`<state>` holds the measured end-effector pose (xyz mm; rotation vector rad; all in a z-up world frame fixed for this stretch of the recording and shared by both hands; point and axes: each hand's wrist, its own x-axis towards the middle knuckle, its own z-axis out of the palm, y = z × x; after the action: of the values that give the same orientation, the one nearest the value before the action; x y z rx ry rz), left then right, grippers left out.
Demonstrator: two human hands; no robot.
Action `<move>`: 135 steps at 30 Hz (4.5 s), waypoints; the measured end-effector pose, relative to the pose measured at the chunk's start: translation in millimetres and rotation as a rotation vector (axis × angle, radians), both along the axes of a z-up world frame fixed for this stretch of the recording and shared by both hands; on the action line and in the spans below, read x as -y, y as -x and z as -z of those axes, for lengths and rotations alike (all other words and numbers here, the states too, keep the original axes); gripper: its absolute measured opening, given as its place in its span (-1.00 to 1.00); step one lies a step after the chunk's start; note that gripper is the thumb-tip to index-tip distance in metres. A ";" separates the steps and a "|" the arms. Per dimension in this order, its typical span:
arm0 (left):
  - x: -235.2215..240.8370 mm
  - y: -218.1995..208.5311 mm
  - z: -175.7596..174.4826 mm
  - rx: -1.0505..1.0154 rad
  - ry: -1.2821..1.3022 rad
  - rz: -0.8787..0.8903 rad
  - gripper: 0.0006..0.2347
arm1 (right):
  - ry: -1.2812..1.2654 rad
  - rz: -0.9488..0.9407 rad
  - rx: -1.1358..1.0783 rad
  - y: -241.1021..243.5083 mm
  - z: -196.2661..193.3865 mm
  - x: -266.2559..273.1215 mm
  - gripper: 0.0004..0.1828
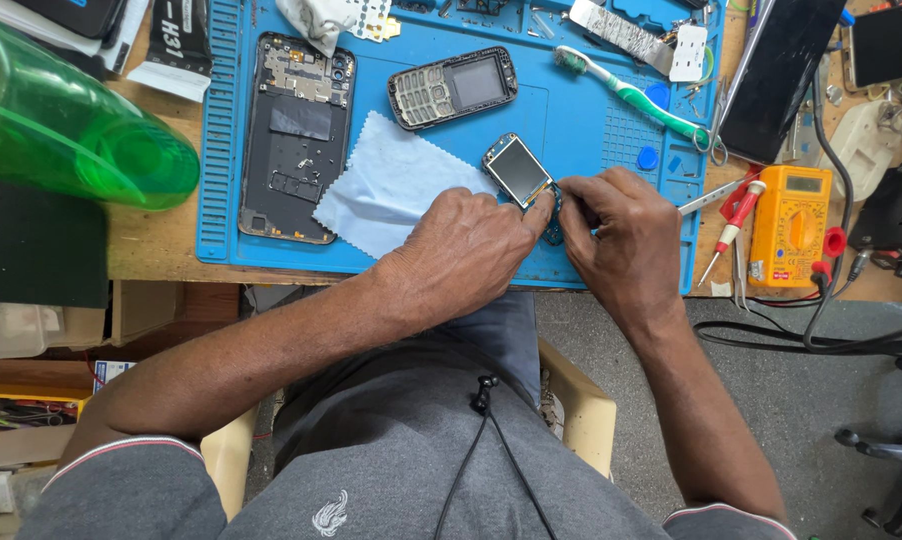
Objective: The person disassembles a feature phone, removes the keypad, and uses tweezers to adjust small components on the circuit board. They then reassemble the phone and test the keypad by pressing buttons.
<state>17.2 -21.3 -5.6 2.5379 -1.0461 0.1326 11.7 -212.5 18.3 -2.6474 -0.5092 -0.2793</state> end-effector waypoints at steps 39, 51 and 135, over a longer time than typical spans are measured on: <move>-10.1 -2.9 -4.0 -0.079 0.093 -0.016 -0.48 | -0.346 0.139 -0.110 -21.7 21.1 31.3 -0.91; -19.6 76.5 12.6 -1.089 1.215 -0.155 -0.78 | -0.372 -0.009 0.221 104.2 24.3 -27.6 -0.62; -52.2 -17.9 -11.8 -0.316 0.591 -0.119 -0.86 | -0.381 0.285 -0.038 15.3 -3.1 16.6 -0.85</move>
<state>35.2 30.8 6.3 1.9968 -0.6164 0.0577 -3.6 -229.1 21.4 -2.3388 -0.0525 -0.3706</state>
